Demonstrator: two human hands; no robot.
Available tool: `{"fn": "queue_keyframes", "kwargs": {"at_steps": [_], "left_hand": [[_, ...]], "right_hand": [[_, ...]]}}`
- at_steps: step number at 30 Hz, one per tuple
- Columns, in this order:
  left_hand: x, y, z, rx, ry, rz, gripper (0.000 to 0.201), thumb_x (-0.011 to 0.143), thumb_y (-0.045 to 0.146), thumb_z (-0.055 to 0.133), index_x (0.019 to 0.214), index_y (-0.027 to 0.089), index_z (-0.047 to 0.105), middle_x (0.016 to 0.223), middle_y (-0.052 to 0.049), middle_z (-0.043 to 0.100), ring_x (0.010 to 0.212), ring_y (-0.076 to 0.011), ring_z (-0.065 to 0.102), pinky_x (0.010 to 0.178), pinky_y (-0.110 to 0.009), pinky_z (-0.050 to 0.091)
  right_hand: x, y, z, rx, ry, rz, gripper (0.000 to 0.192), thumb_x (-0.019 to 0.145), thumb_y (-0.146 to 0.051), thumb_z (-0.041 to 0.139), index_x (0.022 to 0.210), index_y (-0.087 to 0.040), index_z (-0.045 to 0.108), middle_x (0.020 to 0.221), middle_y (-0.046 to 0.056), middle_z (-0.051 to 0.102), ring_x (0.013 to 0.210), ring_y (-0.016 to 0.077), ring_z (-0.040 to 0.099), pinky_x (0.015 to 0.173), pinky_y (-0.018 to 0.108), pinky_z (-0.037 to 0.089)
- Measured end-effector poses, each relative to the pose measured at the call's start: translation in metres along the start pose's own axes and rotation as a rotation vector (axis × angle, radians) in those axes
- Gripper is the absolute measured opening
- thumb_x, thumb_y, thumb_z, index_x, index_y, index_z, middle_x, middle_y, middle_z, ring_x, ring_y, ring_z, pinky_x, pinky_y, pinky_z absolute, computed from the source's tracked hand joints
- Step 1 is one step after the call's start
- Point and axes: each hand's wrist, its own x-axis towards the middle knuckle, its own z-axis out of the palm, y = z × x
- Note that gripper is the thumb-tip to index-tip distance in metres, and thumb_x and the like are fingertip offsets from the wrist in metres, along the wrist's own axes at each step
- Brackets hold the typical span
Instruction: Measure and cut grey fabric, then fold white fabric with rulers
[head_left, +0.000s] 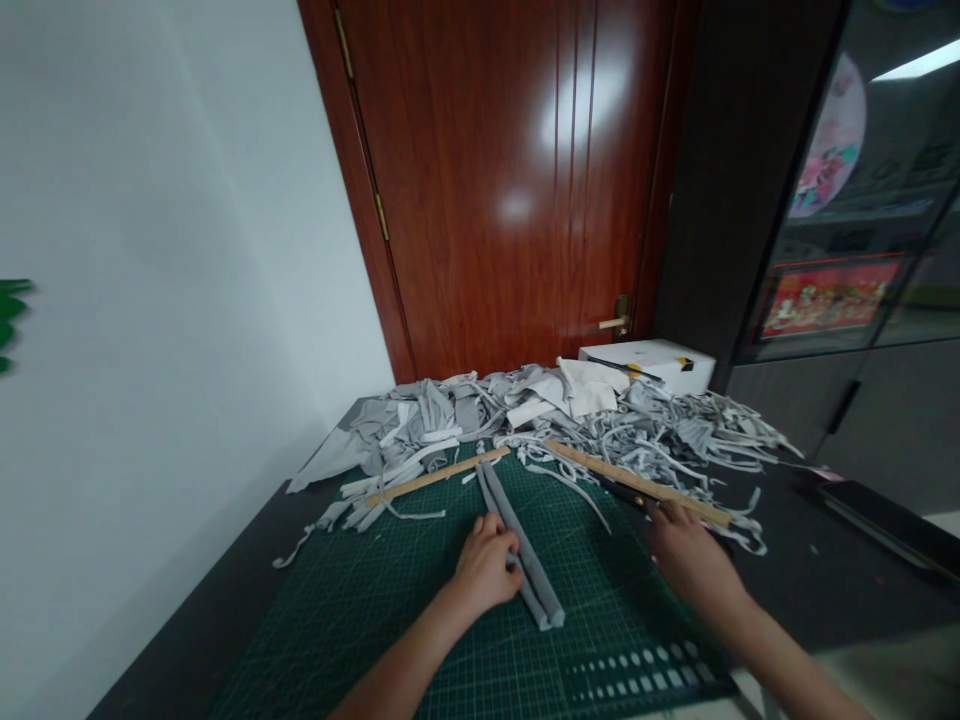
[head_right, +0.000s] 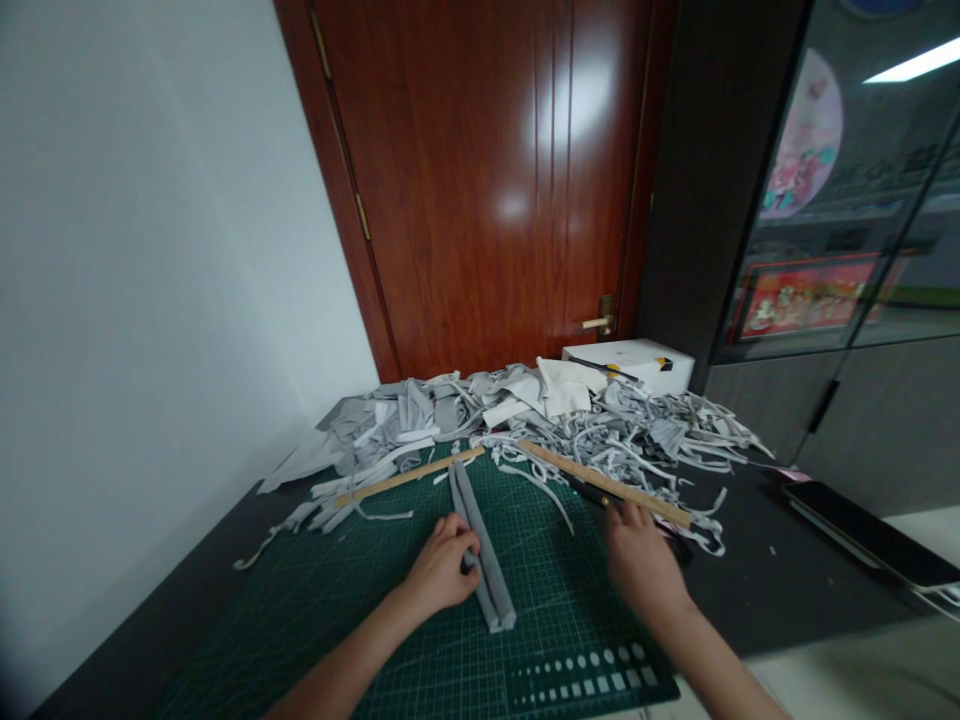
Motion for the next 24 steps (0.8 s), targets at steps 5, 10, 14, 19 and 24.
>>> {"fn": "queue_keyframes", "kwargs": {"at_steps": [5,10,14,19,24], "left_hand": [[0.000,-0.003,-0.007,0.046,-0.157,0.157,0.019,0.072,0.021,0.061,0.054,0.019,0.058,0.070,-0.002,0.059,0.076,-0.0174,0.053,0.079,-0.030,0.040],[-0.029,-0.033,-0.017,0.053,-0.281,0.302,0.037,0.074,0.025,0.065,0.043,0.018,0.045,0.045,0.004,0.047,0.057,-0.0122,0.046,0.076,-0.027,0.039],[-0.043,-0.057,-0.037,0.167,-0.294,0.249,0.035,0.079,0.039,0.065,0.052,0.019,0.054,0.060,0.000,0.060,0.074,-0.0179,0.055,0.075,-0.029,0.041],[-0.021,-0.060,-0.054,0.291,-0.247,0.031,0.016,0.075,0.024,0.063,0.090,0.019,0.063,0.091,-0.007,0.066,0.090,-0.0243,0.061,0.084,-0.036,0.044],[0.011,-0.016,-0.044,0.267,-0.128,-0.059,0.035,0.072,0.008,0.056,0.107,0.014,0.059,0.106,-0.014,0.061,0.096,-0.0272,0.061,0.084,-0.038,0.046]], "right_hand": [[0.027,-0.126,-0.005,0.452,-0.077,-0.360,0.036,0.084,-0.011,0.045,0.115,-0.018,0.062,0.115,0.009,0.064,0.109,0.0192,0.055,0.095,0.029,0.040],[0.059,-0.190,0.021,0.389,-0.213,-0.592,0.020,0.084,-0.015,0.050,0.098,-0.016,0.064,0.096,0.006,0.065,0.094,0.0171,0.057,0.086,0.027,0.041],[0.062,-0.189,0.030,0.300,-0.254,-0.618,0.017,0.081,-0.026,0.057,0.092,-0.015,0.063,0.096,0.009,0.063,0.093,0.0213,0.056,0.084,0.031,0.039],[0.028,-0.165,0.019,0.221,-0.255,-0.552,0.025,0.084,-0.039,0.056,0.089,-0.016,0.062,0.091,0.009,0.063,0.089,0.0247,0.056,0.085,0.039,0.037],[-0.017,-0.159,0.013,0.294,-0.247,-0.415,0.019,0.089,-0.033,0.047,0.091,-0.022,0.063,0.096,0.005,0.063,0.093,0.0224,0.055,0.083,0.035,0.038]]}}
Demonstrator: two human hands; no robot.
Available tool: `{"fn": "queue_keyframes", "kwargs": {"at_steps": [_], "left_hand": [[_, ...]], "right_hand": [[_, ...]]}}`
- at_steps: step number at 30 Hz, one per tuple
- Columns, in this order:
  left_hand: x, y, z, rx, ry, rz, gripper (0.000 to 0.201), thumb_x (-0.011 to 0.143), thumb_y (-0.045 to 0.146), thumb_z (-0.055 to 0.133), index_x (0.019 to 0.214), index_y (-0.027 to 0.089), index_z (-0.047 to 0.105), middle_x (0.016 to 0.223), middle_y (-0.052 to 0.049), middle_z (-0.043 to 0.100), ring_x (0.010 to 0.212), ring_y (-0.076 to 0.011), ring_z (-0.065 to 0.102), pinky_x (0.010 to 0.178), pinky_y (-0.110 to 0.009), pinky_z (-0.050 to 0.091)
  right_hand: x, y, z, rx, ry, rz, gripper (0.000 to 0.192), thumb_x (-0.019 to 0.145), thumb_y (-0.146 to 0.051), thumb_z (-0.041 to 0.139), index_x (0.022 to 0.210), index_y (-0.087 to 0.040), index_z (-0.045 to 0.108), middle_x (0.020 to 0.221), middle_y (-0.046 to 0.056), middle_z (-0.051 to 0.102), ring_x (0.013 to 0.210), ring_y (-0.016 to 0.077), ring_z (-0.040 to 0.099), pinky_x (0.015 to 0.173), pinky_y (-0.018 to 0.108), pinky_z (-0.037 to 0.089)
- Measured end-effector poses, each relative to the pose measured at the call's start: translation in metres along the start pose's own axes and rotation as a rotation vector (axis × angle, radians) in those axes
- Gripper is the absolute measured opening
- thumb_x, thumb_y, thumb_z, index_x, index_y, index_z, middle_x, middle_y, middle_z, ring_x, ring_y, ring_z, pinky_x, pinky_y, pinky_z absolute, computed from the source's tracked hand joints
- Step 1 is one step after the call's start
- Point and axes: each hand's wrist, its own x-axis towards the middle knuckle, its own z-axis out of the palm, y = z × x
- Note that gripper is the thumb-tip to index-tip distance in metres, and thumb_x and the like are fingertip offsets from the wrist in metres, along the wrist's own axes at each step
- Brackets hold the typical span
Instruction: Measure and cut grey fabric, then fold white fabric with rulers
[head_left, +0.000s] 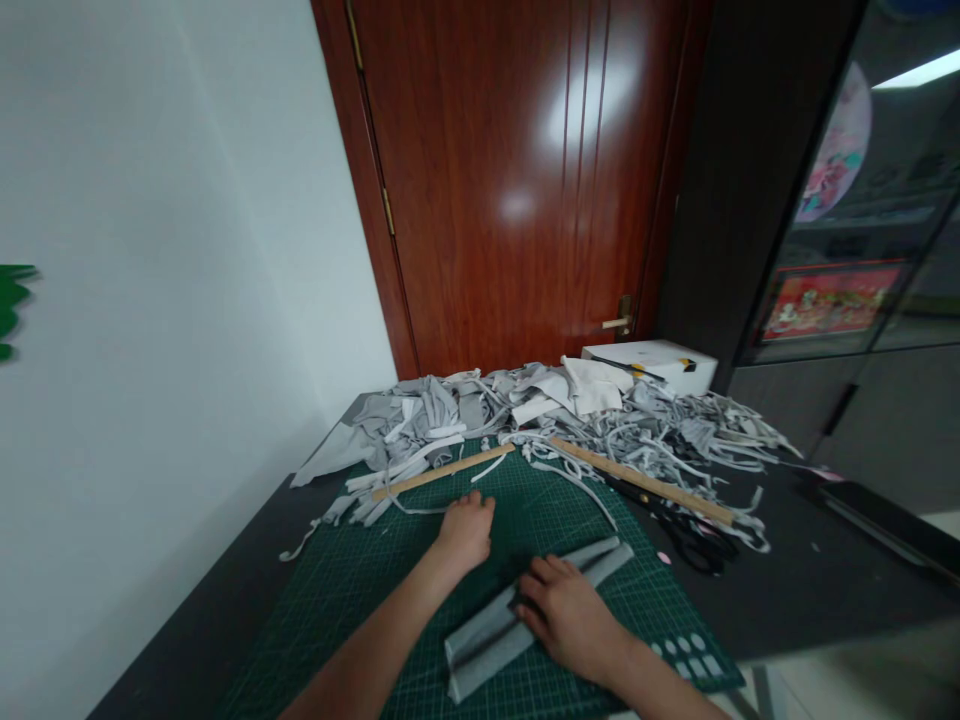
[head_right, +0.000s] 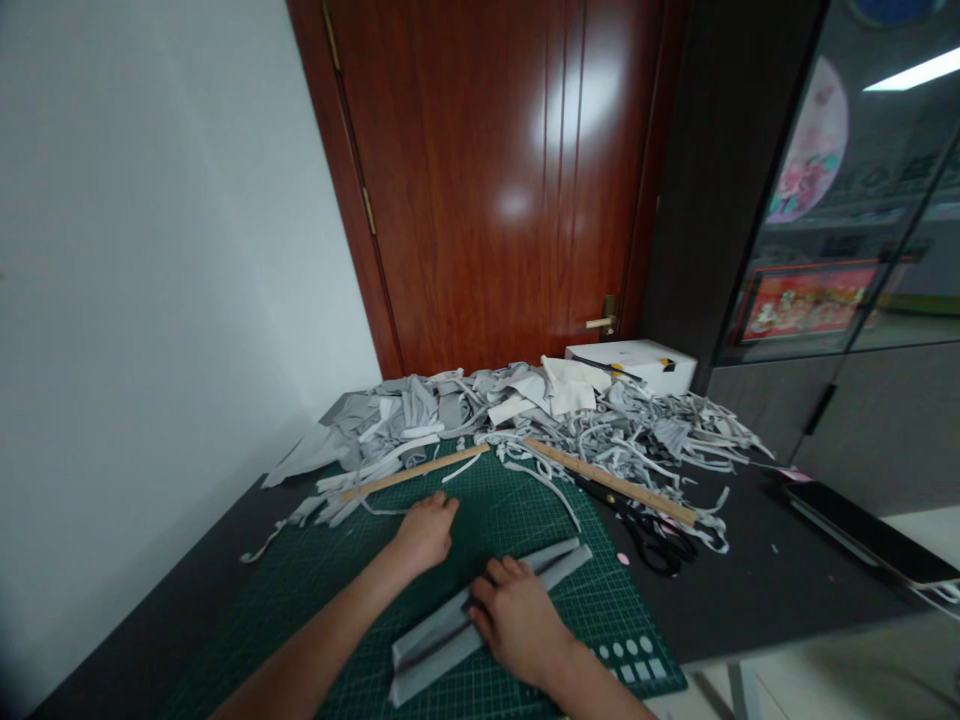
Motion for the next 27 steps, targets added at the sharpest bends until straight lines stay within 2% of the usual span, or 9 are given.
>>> {"fn": "queue_keyframes", "kwargs": {"at_steps": [4,7,9,11,13,15,18,22,27], "left_hand": [[0.000,0.056,0.011,-0.153,0.043,0.134,0.027,0.085,0.014,0.045,0.104,0.021,0.062,0.102,-0.004,0.064,0.097,-0.0164,0.060,0.087,-0.025,0.045],[-0.013,0.073,0.029,-0.403,0.052,0.209,0.029,0.086,0.016,0.046,0.108,0.019,0.064,0.107,-0.005,0.065,0.102,-0.0173,0.058,0.093,-0.026,0.043],[-0.022,0.070,0.041,-0.516,0.023,0.272,0.032,0.090,0.022,0.046,0.118,0.020,0.061,0.118,-0.005,0.063,0.110,-0.0172,0.055,0.100,-0.029,0.039],[-0.029,0.061,0.048,-0.541,-0.013,0.376,0.036,0.096,0.030,0.041,0.130,0.026,0.053,0.132,-0.002,0.056,0.124,-0.0170,0.046,0.111,-0.037,0.027],[-0.031,0.051,0.050,-0.502,-0.050,0.453,0.040,0.100,0.035,0.030,0.138,0.033,0.042,0.142,0.002,0.046,0.134,-0.0173,0.034,0.114,-0.050,0.010],[-0.025,0.044,0.049,-0.440,-0.101,0.466,0.042,0.102,0.036,0.021,0.141,0.036,0.035,0.148,0.002,0.038,0.139,-0.0184,0.025,0.112,-0.058,0.002],[-0.006,0.038,0.049,-0.327,-0.149,0.434,0.043,0.100,0.042,0.025,0.143,0.038,0.030,0.151,0.000,0.030,0.142,-0.0231,0.017,0.108,-0.065,0.003],[0.020,0.036,0.054,-0.210,-0.120,0.390,0.053,0.095,0.049,0.039,0.145,0.036,0.026,0.154,-0.002,0.024,0.142,-0.0294,0.010,0.106,-0.067,0.001],[0.038,0.040,0.056,-0.236,0.008,0.300,0.048,0.093,0.045,0.046,0.139,0.032,0.041,0.150,-0.005,0.032,0.138,-0.0303,0.022,0.109,-0.061,0.011]], "right_hand": [[-0.012,-0.004,0.016,0.080,0.083,0.136,0.033,0.085,-0.025,0.051,0.116,-0.020,0.061,0.120,0.010,0.059,0.111,0.0261,0.050,0.095,0.039,0.036],[-0.016,-0.004,0.031,0.101,0.121,0.198,0.046,0.084,-0.022,0.052,0.128,-0.013,0.055,0.129,0.015,0.057,0.123,0.0285,0.045,0.105,0.043,0.030],[-0.020,-0.004,0.039,0.080,0.132,0.185,0.047,0.087,-0.023,0.049,0.134,-0.016,0.051,0.135,0.014,0.054,0.129,0.0295,0.041,0.109,0.048,0.025],[-0.028,-0.004,0.044,0.033,0.110,0.156,0.044,0.090,-0.028,0.048,0.134,-0.022,0.052,0.137,0.012,0.052,0.132,0.0317,0.037,0.110,0.052,0.023],[-0.038,-0.002,0.046,-0.012,0.074,0.139,0.043,0.089,-0.035,0.053,0.131,-0.025,0.055,0.136,0.011,0.053,0.130,0.0338,0.039,0.108,0.053,0.028],[-0.052,0.004,0.045,-0.053,0.068,0.120,0.043,0.086,-0.039,0.058,0.128,-0.028,0.057,0.135,0.010,0.055,0.124,0.0337,0.047,0.102,0.050,0.036],[-0.072,0.019,0.042,-0.122,0.115,0.056,0.042,0.084,-0.036,0.061,0.126,-0.030,0.058,0.128,0.008,0.061,0.111,0.0309,0.057,0.090,0.043,0.046],[-0.083,0.029,0.038,-0.130,0.177,-0.046,0.028,0.086,-0.024,0.059,0.113,-0.030,0.062,0.101,0.002,0.071,0.090,0.0238,0.064,0.086,0.039,0.045],[-0.071,0.019,0.035,-0.034,0.127,0.070,0.020,0.087,-0.018,0.054,0.102,-0.025,0.063,0.088,0.000,0.071,0.084,0.0218,0.063,0.080,0.033,0.043]]}}
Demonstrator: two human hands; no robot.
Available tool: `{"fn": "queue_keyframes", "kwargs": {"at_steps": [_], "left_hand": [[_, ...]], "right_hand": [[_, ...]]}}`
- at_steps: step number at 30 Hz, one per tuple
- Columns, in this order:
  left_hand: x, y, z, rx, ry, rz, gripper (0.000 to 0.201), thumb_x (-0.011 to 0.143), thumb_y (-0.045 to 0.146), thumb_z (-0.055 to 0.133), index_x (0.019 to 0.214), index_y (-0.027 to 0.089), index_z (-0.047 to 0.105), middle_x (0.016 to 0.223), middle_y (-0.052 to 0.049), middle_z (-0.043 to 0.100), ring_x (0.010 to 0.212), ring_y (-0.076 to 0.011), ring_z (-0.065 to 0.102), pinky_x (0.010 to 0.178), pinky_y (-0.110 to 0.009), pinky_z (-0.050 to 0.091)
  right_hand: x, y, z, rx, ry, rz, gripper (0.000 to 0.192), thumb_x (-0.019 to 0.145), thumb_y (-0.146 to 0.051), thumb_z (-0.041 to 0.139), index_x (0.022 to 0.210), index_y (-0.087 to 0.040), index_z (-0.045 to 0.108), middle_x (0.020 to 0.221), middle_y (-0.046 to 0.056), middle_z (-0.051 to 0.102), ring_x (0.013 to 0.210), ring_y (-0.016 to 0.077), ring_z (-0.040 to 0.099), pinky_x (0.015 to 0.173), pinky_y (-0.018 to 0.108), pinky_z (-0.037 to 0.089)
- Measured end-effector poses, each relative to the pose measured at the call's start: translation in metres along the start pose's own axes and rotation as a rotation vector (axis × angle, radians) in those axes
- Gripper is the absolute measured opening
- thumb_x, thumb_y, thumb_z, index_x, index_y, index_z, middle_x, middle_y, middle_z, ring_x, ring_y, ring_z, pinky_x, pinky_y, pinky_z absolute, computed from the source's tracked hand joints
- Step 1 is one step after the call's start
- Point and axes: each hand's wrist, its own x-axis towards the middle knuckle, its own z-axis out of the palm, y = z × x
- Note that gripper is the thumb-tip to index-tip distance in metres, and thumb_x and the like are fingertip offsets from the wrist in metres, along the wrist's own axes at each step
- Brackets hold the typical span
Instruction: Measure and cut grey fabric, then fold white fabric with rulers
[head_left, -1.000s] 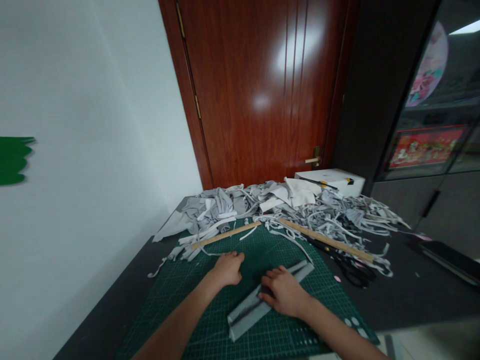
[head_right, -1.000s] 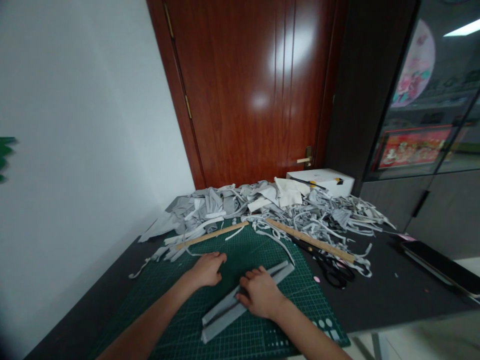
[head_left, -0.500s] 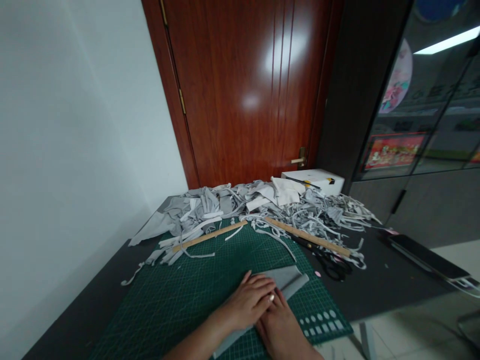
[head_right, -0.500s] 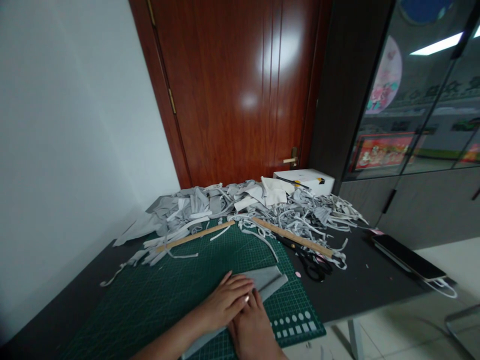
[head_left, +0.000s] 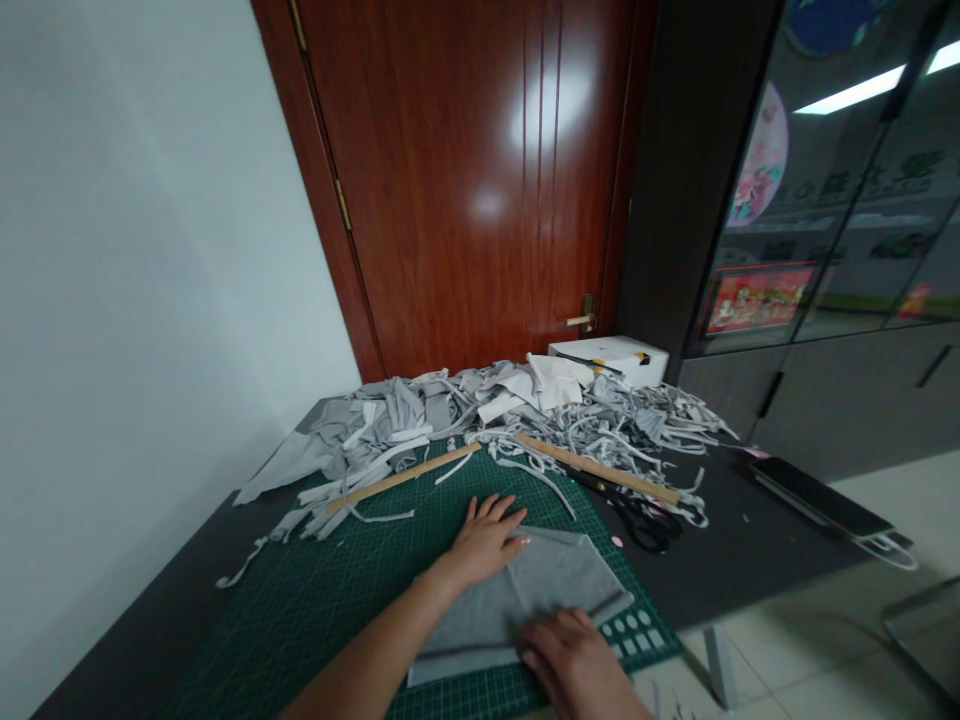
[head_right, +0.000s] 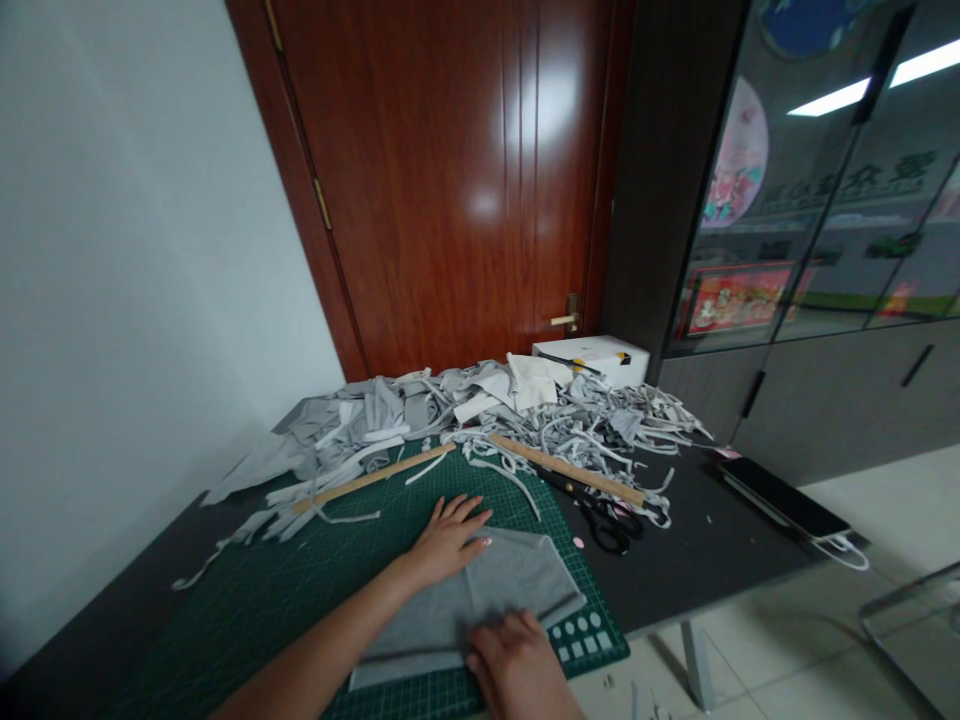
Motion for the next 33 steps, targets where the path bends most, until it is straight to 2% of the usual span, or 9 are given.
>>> {"fn": "queue_keyframes", "kwargs": {"at_steps": [4,7,9,13,18,23,27,30,33], "left_hand": [[0.008,0.003,-0.006,-0.049,0.081,0.001,0.026,0.086,0.031,0.059,0.111,0.025,0.062,0.125,-0.004,0.053,0.118,-0.0201,0.045,0.103,-0.036,0.031],[0.014,0.006,-0.007,-0.062,0.075,-0.049,0.007,0.082,0.024,0.060,0.087,0.022,0.065,0.105,-0.003,0.060,0.105,-0.0192,0.052,0.092,-0.030,0.036],[0.021,0.007,-0.007,-0.073,0.074,-0.120,0.007,0.083,0.020,0.058,0.080,0.020,0.064,0.094,-0.004,0.063,0.095,-0.0191,0.056,0.085,-0.029,0.039],[0.038,0.003,-0.011,-0.125,0.117,-0.288,0.015,0.087,0.018,0.050,0.081,0.017,0.064,0.079,-0.005,0.065,0.078,-0.0184,0.060,0.069,-0.027,0.039],[0.051,-0.012,-0.037,-0.195,0.223,-0.358,0.025,0.092,0.021,0.044,0.073,0.016,0.060,0.073,-0.003,0.063,0.073,-0.0163,0.058,0.063,-0.024,0.035],[0.045,-0.026,-0.053,-0.230,0.277,-0.361,0.036,0.091,0.025,0.045,0.056,0.017,0.048,0.055,0.003,0.048,0.060,-0.0136,0.048,0.057,-0.023,0.029],[0.038,-0.029,-0.049,-0.231,0.252,-0.366,0.038,0.091,0.028,0.047,0.055,0.017,0.046,0.053,0.004,0.045,0.057,-0.0126,0.047,0.055,-0.022,0.029],[0.032,-0.028,-0.043,-0.182,0.217,-0.399,0.033,0.093,0.030,0.045,0.063,0.017,0.053,0.060,0.002,0.054,0.063,-0.0142,0.054,0.058,-0.022,0.034],[0.019,-0.026,-0.035,-0.083,0.180,-0.477,0.027,0.095,0.028,0.041,0.081,0.015,0.061,0.073,-0.005,0.065,0.074,-0.0185,0.062,0.065,-0.025,0.040]], "right_hand": [[0.004,-0.003,-0.006,0.087,-0.023,0.203,0.018,0.089,-0.020,0.050,0.079,-0.022,0.066,0.088,0.004,0.067,0.081,0.0187,0.062,0.072,0.027,0.043],[0.001,0.002,-0.014,0.129,-0.029,0.215,0.018,0.083,-0.026,0.059,0.066,-0.021,0.065,0.086,0.004,0.066,0.086,0.0204,0.060,0.076,0.028,0.041],[-0.001,0.004,-0.019,0.152,-0.084,0.191,0.015,0.077,-0.025,0.065,0.063,-0.020,0.063,0.083,0.003,0.066,0.085,0.0206,0.061,0.075,0.028,0.041],[0.000,0.003,-0.025,0.181,-0.117,0.320,0.003,0.080,-0.020,0.060,0.079,-0.021,0.063,0.082,0.002,0.070,0.076,0.0176,0.065,0.064,0.023,0.042],[0.013,0.002,-0.031,-0.082,-0.119,0.560,0.023,0.094,-0.031,0.043,0.089,-0.022,0.064,0.076,0.008,0.073,0.072,0.0240,0.070,0.056,0.027,0.042],[0.030,0.007,-0.038,-0.114,-0.095,0.554,0.021,0.086,-0.036,0.058,0.074,-0.020,0.065,0.077,0.009,0.072,0.073,0.0267,0.069,0.059,0.030,0.044],[0.051,0.009,-0.040,0.081,0.066,0.486,0.011,0.087,-0.026,0.055,0.079,-0.021,0.062,0.083,0.006,0.068,0.075,0.0213,0.067,0.066,0.028,0.047],[0.069,0.007,-0.031,0.168,0.135,0.314,0.018,0.084,-0.012,0.050,0.093,-0.019,0.064,0.101,0.009,0.066,0.091,0.0193,0.064,0.081,0.026,0.047],[0.079,0.006,-0.018,0.133,0.033,0.129,0.039,0.083,-0.006,0.044,0.117,-0.014,0.060,0.123,0.011,0.060,0.113,0.0201,0.056,0.099,0.027,0.040]]}}
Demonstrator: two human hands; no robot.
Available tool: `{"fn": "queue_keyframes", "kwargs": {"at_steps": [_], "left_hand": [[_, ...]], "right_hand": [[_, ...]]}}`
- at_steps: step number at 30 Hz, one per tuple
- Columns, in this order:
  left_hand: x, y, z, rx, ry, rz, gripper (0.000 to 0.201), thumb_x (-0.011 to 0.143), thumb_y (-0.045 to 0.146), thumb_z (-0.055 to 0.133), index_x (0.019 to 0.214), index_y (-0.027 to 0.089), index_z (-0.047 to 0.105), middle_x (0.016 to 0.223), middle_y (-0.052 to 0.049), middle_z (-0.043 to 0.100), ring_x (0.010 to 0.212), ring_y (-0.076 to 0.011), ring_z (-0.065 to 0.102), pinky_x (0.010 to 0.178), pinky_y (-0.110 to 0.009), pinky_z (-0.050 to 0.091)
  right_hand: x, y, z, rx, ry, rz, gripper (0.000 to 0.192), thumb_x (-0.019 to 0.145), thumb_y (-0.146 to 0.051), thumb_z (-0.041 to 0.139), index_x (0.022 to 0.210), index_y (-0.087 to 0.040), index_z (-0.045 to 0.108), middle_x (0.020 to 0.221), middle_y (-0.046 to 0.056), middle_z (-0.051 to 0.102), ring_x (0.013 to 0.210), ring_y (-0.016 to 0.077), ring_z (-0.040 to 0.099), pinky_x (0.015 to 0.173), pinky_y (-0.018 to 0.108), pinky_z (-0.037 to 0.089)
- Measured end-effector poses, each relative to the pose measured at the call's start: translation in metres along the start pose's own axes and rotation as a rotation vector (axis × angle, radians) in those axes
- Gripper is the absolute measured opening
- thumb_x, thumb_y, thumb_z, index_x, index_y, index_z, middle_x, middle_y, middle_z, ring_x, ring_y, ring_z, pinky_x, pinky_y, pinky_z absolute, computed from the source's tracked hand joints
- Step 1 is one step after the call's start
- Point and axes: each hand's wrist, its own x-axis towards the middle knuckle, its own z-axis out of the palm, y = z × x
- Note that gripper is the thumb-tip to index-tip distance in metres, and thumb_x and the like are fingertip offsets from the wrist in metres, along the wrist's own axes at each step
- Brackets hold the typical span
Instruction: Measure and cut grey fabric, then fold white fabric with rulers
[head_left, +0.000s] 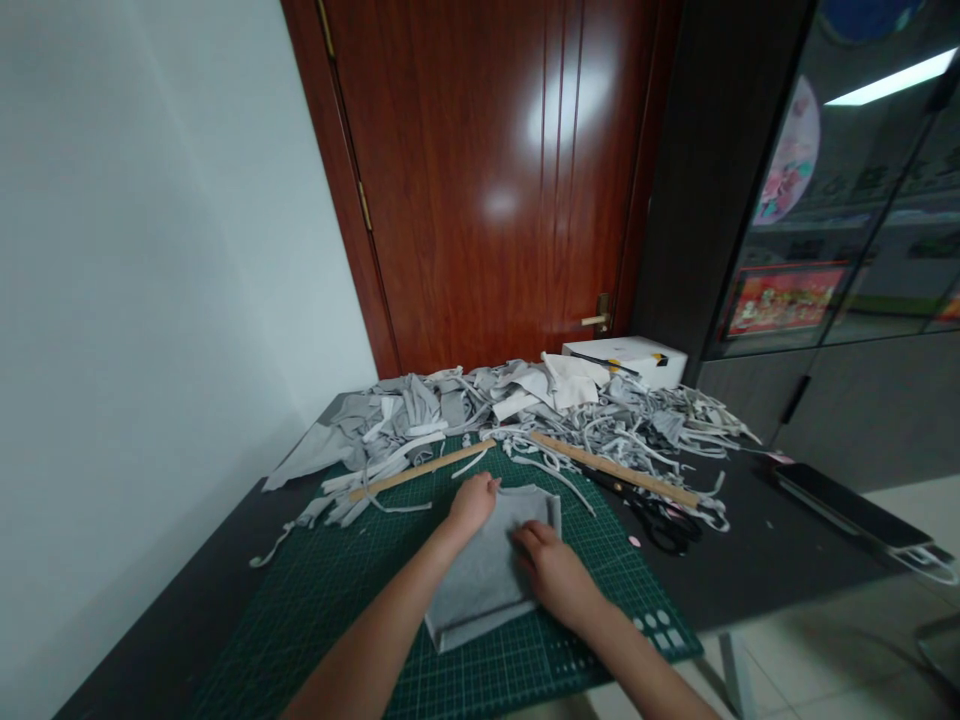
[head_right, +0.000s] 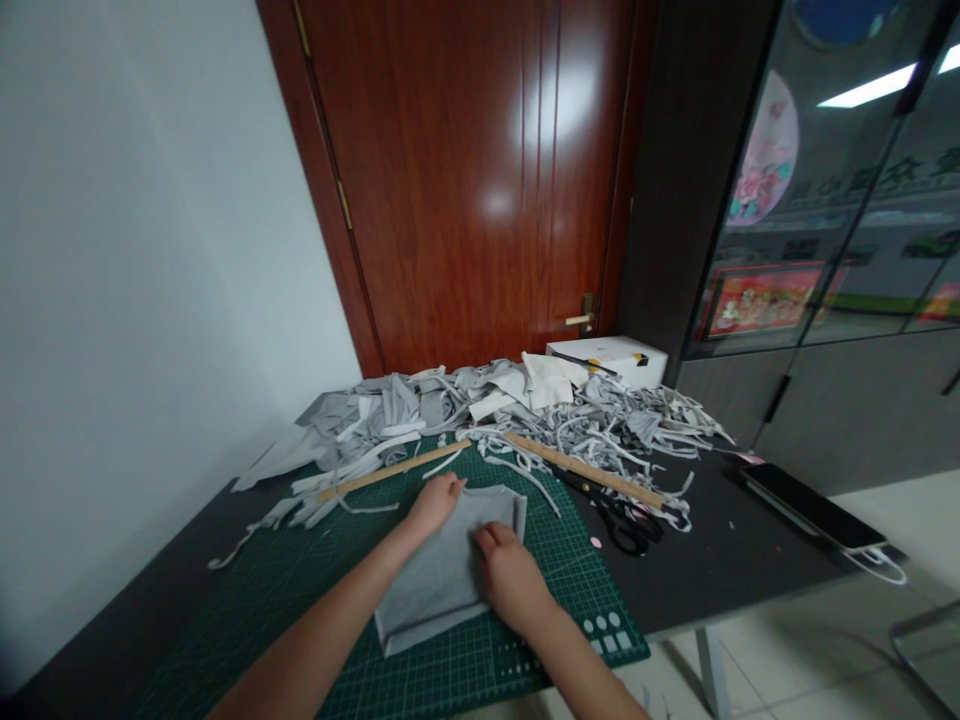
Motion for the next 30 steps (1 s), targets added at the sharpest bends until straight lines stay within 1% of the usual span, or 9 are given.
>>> {"fn": "queue_keyframes", "kwargs": {"at_steps": [2,4,7,14,17,20,23,26,30], "left_hand": [[-0.011,-0.005,0.005,0.084,-0.007,-0.048,0.026,0.096,0.025,0.039,0.094,0.013,0.061,0.082,-0.012,0.068,0.080,-0.0229,0.066,0.068,-0.029,0.044],[-0.021,-0.009,0.010,0.157,-0.011,-0.085,0.028,0.096,0.022,0.036,0.105,0.010,0.059,0.087,-0.017,0.069,0.084,-0.0270,0.068,0.070,-0.033,0.047],[-0.029,-0.013,0.017,0.236,-0.008,-0.104,0.031,0.097,0.020,0.032,0.111,0.007,0.055,0.087,-0.020,0.069,0.085,-0.0303,0.069,0.069,-0.037,0.050],[-0.030,-0.016,0.020,0.329,0.051,-0.033,0.028,0.096,0.015,0.031,0.108,0.007,0.055,0.091,-0.019,0.065,0.082,-0.0282,0.068,0.067,-0.037,0.052],[-0.031,-0.018,0.016,0.341,0.085,0.096,0.029,0.090,0.006,0.034,0.110,0.009,0.054,0.104,-0.018,0.060,0.096,-0.0275,0.061,0.077,-0.039,0.050],[-0.031,-0.019,0.013,0.324,0.059,0.341,0.034,0.085,0.001,0.040,0.110,0.018,0.057,0.120,-0.010,0.054,0.112,-0.0233,0.050,0.094,-0.038,0.042],[-0.029,-0.021,0.014,0.289,-0.021,0.571,0.026,0.085,0.004,0.046,0.096,0.020,0.063,0.115,-0.003,0.058,0.110,-0.0183,0.049,0.097,-0.030,0.039],[-0.027,-0.023,0.017,0.261,-0.049,0.671,0.023,0.086,0.008,0.048,0.099,0.018,0.064,0.106,-0.004,0.061,0.102,-0.0177,0.051,0.093,-0.028,0.041],[-0.024,-0.024,0.020,0.253,-0.022,0.715,0.029,0.087,0.013,0.049,0.114,0.016,0.060,0.117,-0.008,0.056,0.106,-0.0213,0.047,0.095,-0.032,0.040]], "right_hand": [[0.000,0.002,0.005,-0.075,-0.075,-0.046,0.045,0.088,-0.011,0.038,0.131,-0.011,0.051,0.137,0.014,0.051,0.128,0.0232,0.044,0.107,0.034,0.032],[-0.002,0.005,0.003,-0.174,-0.105,0.032,0.052,0.093,-0.030,0.040,0.138,-0.006,0.042,0.145,0.019,0.040,0.136,0.0315,0.031,0.110,0.045,0.026],[-0.008,0.011,-0.007,-0.275,-0.146,0.212,0.090,0.082,-0.067,0.045,0.142,-0.001,0.034,0.148,0.027,0.027,0.138,0.0422,0.022,0.108,0.058,0.021],[-0.030,0.032,-0.018,-0.299,-0.192,0.326,0.113,0.072,-0.081,0.039,0.145,0.002,0.022,0.152,0.024,0.013,0.142,0.0350,0.012,0.112,0.055,0.012],[-0.040,0.042,-0.016,-0.279,-0.189,0.339,0.111,0.072,-0.079,0.041,0.146,0.000,0.019,0.154,0.020,0.011,0.142,0.0319,0.010,0.114,0.052,0.009],[-0.040,0.044,-0.021,-0.253,-0.221,0.369,0.112,0.070,-0.078,0.046,0.147,-0.002,0.018,0.155,0.018,0.009,0.143,0.0306,0.007,0.114,0.051,0.006],[-0.032,0.033,-0.033,-0.235,-0.221,0.394,0.109,0.066,-0.067,0.061,0.148,-0.009,0.019,0.156,0.016,0.005,0.143,0.0328,0.003,0.113,0.055,0.005],[-0.023,0.005,-0.042,-0.206,-0.186,0.182,0.091,0.067,-0.033,0.069,0.147,-0.025,0.027,0.157,0.008,0.004,0.143,0.0329,-0.001,0.112,0.056,0.004],[-0.027,-0.037,-0.020,0.041,-0.343,-0.323,0.060,0.079,-0.022,0.057,0.138,-0.027,0.045,0.150,0.004,0.036,0.139,0.0239,0.026,0.113,0.041,0.020]]}}
